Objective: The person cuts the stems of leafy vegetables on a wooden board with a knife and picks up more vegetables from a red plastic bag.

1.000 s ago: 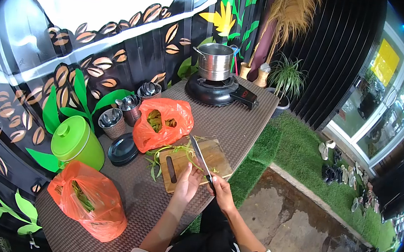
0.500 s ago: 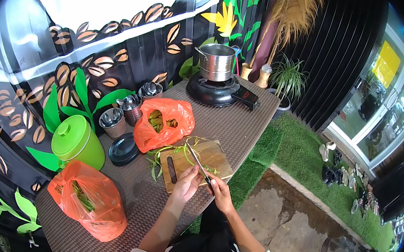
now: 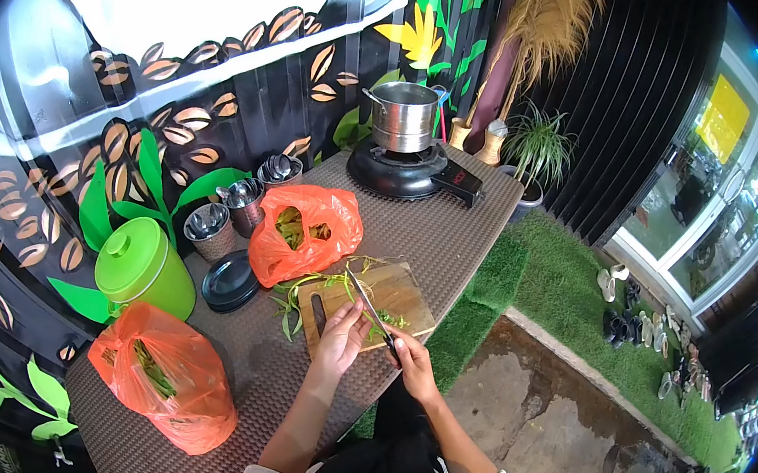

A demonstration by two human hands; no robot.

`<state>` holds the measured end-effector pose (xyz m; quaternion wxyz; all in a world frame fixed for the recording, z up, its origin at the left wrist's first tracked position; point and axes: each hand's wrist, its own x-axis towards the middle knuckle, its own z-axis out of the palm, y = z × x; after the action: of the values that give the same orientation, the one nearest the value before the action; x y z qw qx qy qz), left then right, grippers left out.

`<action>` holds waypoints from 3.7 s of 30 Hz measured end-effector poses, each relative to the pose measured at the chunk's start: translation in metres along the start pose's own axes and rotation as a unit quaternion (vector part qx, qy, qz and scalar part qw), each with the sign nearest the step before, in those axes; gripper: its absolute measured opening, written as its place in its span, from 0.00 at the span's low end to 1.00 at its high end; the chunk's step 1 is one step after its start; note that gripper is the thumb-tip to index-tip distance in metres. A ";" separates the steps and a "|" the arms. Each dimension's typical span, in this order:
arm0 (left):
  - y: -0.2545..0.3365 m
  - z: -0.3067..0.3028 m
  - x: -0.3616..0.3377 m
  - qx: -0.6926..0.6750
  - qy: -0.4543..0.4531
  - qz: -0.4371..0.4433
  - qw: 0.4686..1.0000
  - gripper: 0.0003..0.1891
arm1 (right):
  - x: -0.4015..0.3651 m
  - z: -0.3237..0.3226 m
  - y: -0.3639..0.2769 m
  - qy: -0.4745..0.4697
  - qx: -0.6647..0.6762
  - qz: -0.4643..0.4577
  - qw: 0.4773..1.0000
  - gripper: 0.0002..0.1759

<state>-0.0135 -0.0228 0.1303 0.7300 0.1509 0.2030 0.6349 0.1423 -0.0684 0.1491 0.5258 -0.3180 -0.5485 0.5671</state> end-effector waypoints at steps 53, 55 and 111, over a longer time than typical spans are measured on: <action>-0.004 0.005 -0.014 0.087 0.020 -0.060 0.994 0.13 | 0.000 0.006 0.004 0.022 -0.059 0.006 0.998 0.18; 0.001 0.015 -0.016 0.064 0.020 -0.068 0.995 0.13 | 0.000 0.004 0.009 0.016 -0.029 0.018 0.999 0.18; 0.007 0.005 -0.010 0.111 0.047 -0.051 0.991 0.08 | 0.000 0.003 0.024 0.026 -0.063 -0.038 0.997 0.21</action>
<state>-0.0180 -0.0314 0.1385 0.7297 0.1905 0.3142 0.5766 0.1339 -0.0659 0.1271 0.5400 -0.3444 -0.5808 0.5024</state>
